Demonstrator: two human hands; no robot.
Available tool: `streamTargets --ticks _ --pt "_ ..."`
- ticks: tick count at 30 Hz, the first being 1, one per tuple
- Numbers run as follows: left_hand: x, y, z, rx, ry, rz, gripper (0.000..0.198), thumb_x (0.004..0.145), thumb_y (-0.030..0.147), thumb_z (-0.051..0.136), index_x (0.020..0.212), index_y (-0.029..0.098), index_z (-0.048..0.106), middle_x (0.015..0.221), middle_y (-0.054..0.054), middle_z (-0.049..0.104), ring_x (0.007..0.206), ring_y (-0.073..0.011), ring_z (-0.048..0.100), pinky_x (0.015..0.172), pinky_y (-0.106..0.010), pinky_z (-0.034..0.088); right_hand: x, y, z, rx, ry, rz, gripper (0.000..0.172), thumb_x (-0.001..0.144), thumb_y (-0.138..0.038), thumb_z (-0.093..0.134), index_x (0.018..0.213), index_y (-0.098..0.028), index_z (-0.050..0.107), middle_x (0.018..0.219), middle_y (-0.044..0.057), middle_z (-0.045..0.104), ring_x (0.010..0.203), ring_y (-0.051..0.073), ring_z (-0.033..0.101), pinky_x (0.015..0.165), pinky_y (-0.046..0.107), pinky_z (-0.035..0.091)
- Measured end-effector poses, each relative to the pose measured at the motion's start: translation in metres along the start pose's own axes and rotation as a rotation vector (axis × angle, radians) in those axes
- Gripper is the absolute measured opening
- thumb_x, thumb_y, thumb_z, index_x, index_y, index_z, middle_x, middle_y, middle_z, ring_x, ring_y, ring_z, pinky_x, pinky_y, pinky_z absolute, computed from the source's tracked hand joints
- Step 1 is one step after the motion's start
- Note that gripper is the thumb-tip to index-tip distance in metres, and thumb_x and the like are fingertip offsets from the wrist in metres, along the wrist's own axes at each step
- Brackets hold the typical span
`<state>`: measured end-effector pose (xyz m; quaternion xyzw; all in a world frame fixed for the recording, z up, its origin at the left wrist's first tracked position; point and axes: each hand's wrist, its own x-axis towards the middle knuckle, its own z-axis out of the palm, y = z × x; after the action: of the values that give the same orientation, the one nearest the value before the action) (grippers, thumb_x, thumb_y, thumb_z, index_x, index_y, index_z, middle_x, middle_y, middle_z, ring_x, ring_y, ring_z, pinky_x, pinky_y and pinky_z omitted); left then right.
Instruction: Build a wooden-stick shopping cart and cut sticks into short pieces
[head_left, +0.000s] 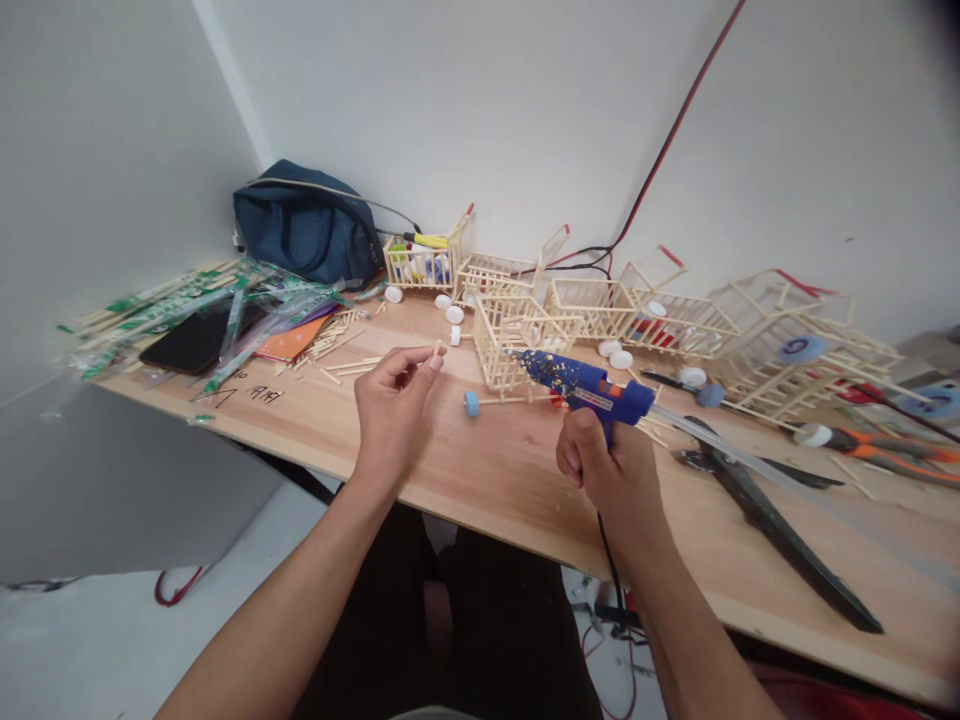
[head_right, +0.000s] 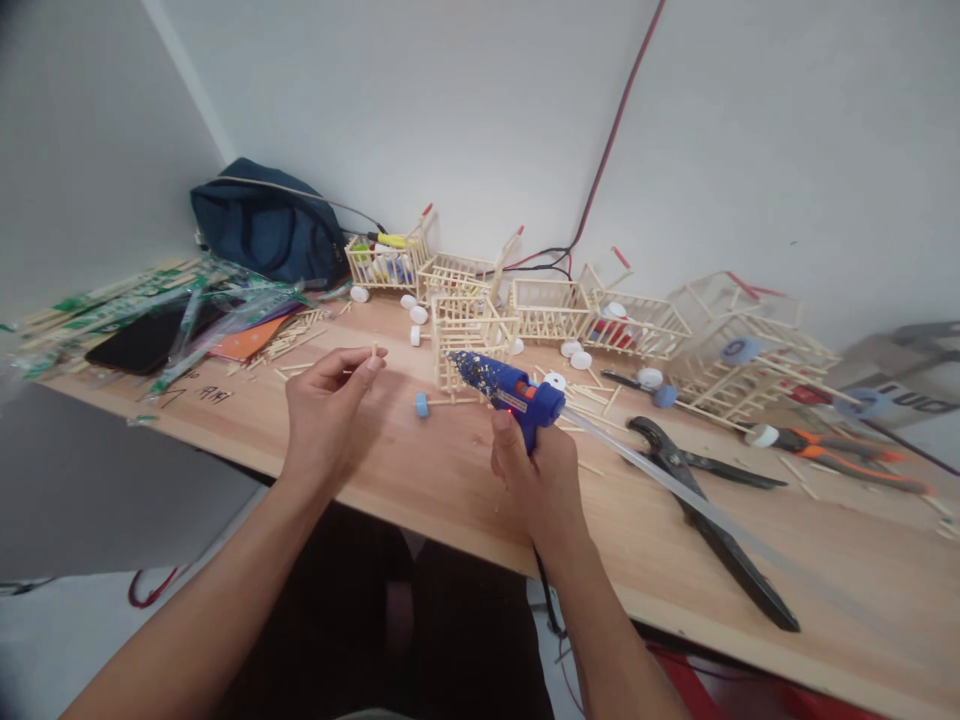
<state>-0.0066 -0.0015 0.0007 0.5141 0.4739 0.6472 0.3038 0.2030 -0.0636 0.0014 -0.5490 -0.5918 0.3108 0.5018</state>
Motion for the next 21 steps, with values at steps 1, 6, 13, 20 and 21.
streamTargets --ticks 1,6,13,20,21 --pt "0.0 0.0 0.0 -0.001 -0.001 -0.001 0.019 0.078 0.036 0.071 0.088 0.021 0.076 0.096 -0.005 0.075 0.079 -0.0164 0.062 0.073 -0.029 0.045 0.0 -0.001 0.0 0.015 -0.004 0.007 0.053 0.091 -0.06 0.046 0.057 -0.021 0.039 0.045 -0.003 0.042 0.042 0.009 0.041 0.044 0.024 0.029" --pt "0.0 0.0 0.001 -0.009 0.004 -0.011 0.021 0.078 0.036 0.071 0.09 0.02 0.076 0.097 -0.006 0.075 0.079 -0.0157 0.062 0.073 -0.028 0.045 -0.003 -0.009 -0.003 0.135 0.028 -0.011 0.046 0.091 -0.061 0.046 0.079 -0.018 0.054 0.053 -0.004 0.044 0.044 0.009 0.04 0.044 0.024 0.029" --pt "0.001 0.001 0.0 -0.036 0.029 -0.019 0.022 0.078 0.037 0.071 0.091 0.02 0.076 0.097 -0.006 0.074 0.08 -0.0159 0.062 0.073 -0.028 0.046 0.001 -0.01 -0.023 -0.277 0.014 -0.204 0.034 0.087 -0.054 0.053 0.089 -0.02 0.058 0.066 0.001 0.058 0.054 0.014 0.052 0.052 0.027 0.039" --pt "0.002 0.003 0.001 -0.116 0.078 -0.034 0.024 0.081 0.037 0.068 0.094 0.018 0.074 0.088 -0.004 0.071 0.074 -0.0128 0.059 0.073 -0.026 0.045 0.002 -0.012 -0.037 -0.89 -0.075 -0.488 0.027 0.084 -0.023 0.058 0.111 -0.023 0.057 0.103 0.007 0.064 0.085 0.02 0.062 0.061 0.027 0.044" --pt "0.002 0.003 0.001 -0.141 0.079 -0.043 0.023 0.082 0.036 0.067 0.093 0.017 0.074 0.086 -0.004 0.07 0.069 -0.0108 0.055 0.069 -0.024 0.044 0.0 -0.012 -0.04 -0.924 -0.042 -0.505 0.03 0.083 -0.02 0.058 0.113 -0.023 0.057 0.105 0.008 0.063 0.087 0.021 0.062 0.062 0.027 0.045"
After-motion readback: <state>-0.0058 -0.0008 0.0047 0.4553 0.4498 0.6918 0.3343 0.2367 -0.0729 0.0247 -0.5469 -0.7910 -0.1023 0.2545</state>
